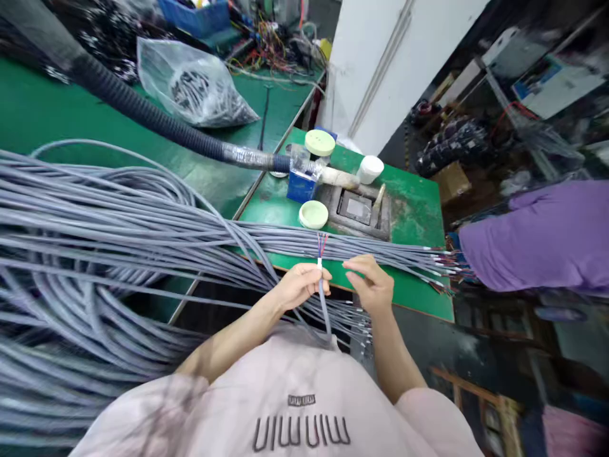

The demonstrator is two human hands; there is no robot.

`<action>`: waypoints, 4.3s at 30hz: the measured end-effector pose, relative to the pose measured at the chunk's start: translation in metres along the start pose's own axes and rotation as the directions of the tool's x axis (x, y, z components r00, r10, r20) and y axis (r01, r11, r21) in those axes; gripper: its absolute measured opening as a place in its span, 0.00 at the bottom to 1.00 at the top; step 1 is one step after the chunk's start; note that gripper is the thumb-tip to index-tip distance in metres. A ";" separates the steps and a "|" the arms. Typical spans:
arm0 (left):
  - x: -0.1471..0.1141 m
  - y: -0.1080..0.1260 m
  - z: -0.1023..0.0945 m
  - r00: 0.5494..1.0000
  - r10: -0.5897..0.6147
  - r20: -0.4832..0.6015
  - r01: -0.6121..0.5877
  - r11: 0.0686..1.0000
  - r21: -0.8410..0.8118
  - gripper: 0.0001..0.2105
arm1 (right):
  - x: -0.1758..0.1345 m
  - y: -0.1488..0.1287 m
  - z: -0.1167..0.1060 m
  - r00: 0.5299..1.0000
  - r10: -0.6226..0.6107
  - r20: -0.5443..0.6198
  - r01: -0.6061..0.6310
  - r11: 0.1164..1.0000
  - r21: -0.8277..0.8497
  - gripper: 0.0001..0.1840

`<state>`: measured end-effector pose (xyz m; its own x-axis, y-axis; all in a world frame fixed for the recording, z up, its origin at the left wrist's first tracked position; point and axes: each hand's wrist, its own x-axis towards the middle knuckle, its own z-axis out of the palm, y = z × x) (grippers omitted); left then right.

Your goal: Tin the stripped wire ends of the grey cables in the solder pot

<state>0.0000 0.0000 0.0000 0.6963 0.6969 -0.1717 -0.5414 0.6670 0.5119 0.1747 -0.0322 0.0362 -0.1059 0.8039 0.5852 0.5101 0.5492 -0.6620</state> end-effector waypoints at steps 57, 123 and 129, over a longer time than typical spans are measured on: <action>0.021 -0.007 -0.046 0.639 0.545 0.543 -0.325 -0.448 0.833 0.09 | 0.144 0.065 0.042 0.984 0.174 -0.047 -0.180 0.939 -0.293 0.17; -0.026 0.043 0.005 0.676 -0.457 0.578 0.110 0.838 0.535 0.22 | 0.041 0.017 -0.068 0.967 -0.102 -0.235 0.000 0.918 -0.397 0.09; -0.006 0.016 0.024 0.987 -0.071 0.145 0.014 0.931 0.364 0.20 | -0.009 -0.008 -0.036 0.954 -0.297 0.029 0.289 0.894 -0.342 0.21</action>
<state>-0.0014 0.0003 0.0290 0.7943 0.6017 -0.0837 -0.3231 0.5350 0.7806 0.2019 -0.0519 0.0533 -0.2778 0.6108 0.7414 0.7173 0.6453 -0.2629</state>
